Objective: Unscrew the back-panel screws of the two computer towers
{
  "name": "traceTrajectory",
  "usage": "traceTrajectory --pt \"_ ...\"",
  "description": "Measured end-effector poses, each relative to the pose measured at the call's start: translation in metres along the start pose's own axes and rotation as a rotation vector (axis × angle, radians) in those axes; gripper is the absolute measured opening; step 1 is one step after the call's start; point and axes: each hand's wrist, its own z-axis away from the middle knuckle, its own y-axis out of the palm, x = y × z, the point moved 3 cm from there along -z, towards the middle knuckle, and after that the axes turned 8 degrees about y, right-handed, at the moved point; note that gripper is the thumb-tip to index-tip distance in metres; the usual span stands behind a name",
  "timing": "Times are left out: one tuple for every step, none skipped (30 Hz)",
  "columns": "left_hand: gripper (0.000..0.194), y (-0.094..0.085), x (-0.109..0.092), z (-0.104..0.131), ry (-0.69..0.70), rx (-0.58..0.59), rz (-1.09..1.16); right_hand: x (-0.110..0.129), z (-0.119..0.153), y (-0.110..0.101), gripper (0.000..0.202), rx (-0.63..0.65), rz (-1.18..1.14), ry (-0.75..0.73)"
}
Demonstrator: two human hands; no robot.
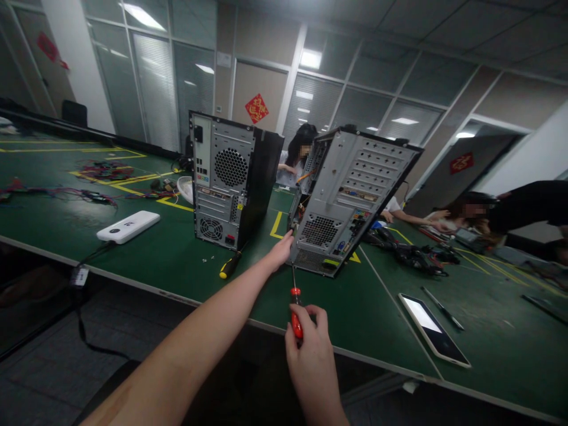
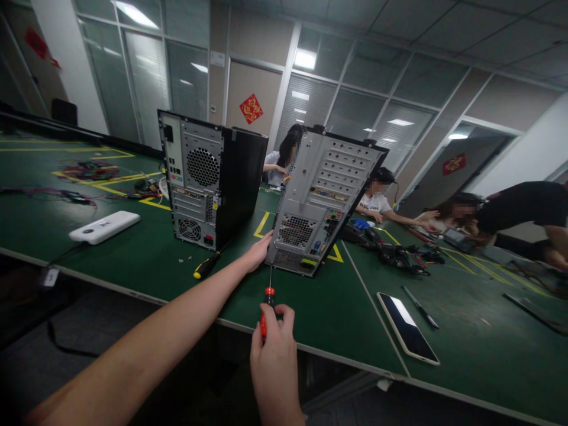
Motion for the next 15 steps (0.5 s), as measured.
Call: traceTrajectory --pt "0.063 -0.0001 0.0000 0.0002 0.000 0.001 0.007 -0.0003 -0.0001 -0.0001 0.032 -0.003 -0.004 0.005" --pt "0.064 -0.0001 -0.0001 0.0005 -0.001 0.006 0.014 -0.0007 -0.0001 -0.0001 0.031 -0.006 -0.010 0.011" --pt "0.064 -0.0002 -0.0004 0.0009 0.000 0.009 0.019 -0.0012 -0.0001 0.0000 0.030 -0.007 -0.017 0.017" --pt "0.064 -0.0004 -0.0009 0.0014 0.004 0.010 0.018 -0.0018 -0.0001 0.0003 0.030 -0.005 -0.025 0.022" --pt "0.063 -0.0006 -0.0015 0.0018 0.009 0.013 0.010 -0.0023 -0.0002 0.0006 0.030 -0.003 -0.034 0.027" --pt "0.063 -0.0009 -0.0023 0.0023 0.016 0.015 -0.001 -0.0028 -0.0003 0.0009 0.030 -0.002 -0.044 0.030" --pt "0.062 -0.0011 -0.0029 0.0027 0.020 0.018 -0.014 -0.0031 -0.0004 0.0011 0.031 -0.002 -0.053 0.034" --pt "0.061 -0.0013 -0.0032 0.0029 0.020 0.019 -0.023 -0.0031 -0.0006 0.0012 0.032 -0.003 -0.062 0.037" --pt "0.061 -0.0015 -0.0034 0.0030 0.018 0.019 -0.030 -0.0028 -0.0009 0.0011 0.032 -0.008 -0.069 0.042" --pt "0.061 -0.0015 -0.0032 0.0028 0.014 0.017 -0.029 -0.0023 -0.0012 0.0007 0.032 -0.016 -0.075 0.047" --pt "0.061 -0.0015 -0.0028 0.0025 0.011 0.012 -0.022 -0.0014 -0.0016 0.0002 0.031 -0.025 -0.082 0.053" --pt "0.061 -0.0014 -0.0023 0.0021 0.012 0.007 -0.015 -0.0004 -0.0020 -0.0004 0.031 -0.033 -0.089 0.059" --pt "0.061 -0.0013 -0.0017 0.0016 0.016 0.002 -0.011 0.0008 -0.0024 -0.0010 0.031 -0.037 -0.096 0.063" --pt "0.061 -0.0011 -0.0011 0.0011 0.021 -0.001 -0.009 0.0019 -0.0027 -0.0016 0.032 -0.036 -0.105 0.063" --pt "0.061 -0.0009 -0.0005 0.0007 0.026 0.000 -0.009 0.0031 -0.0029 -0.0019 0.033 -0.030 -0.115 0.059"
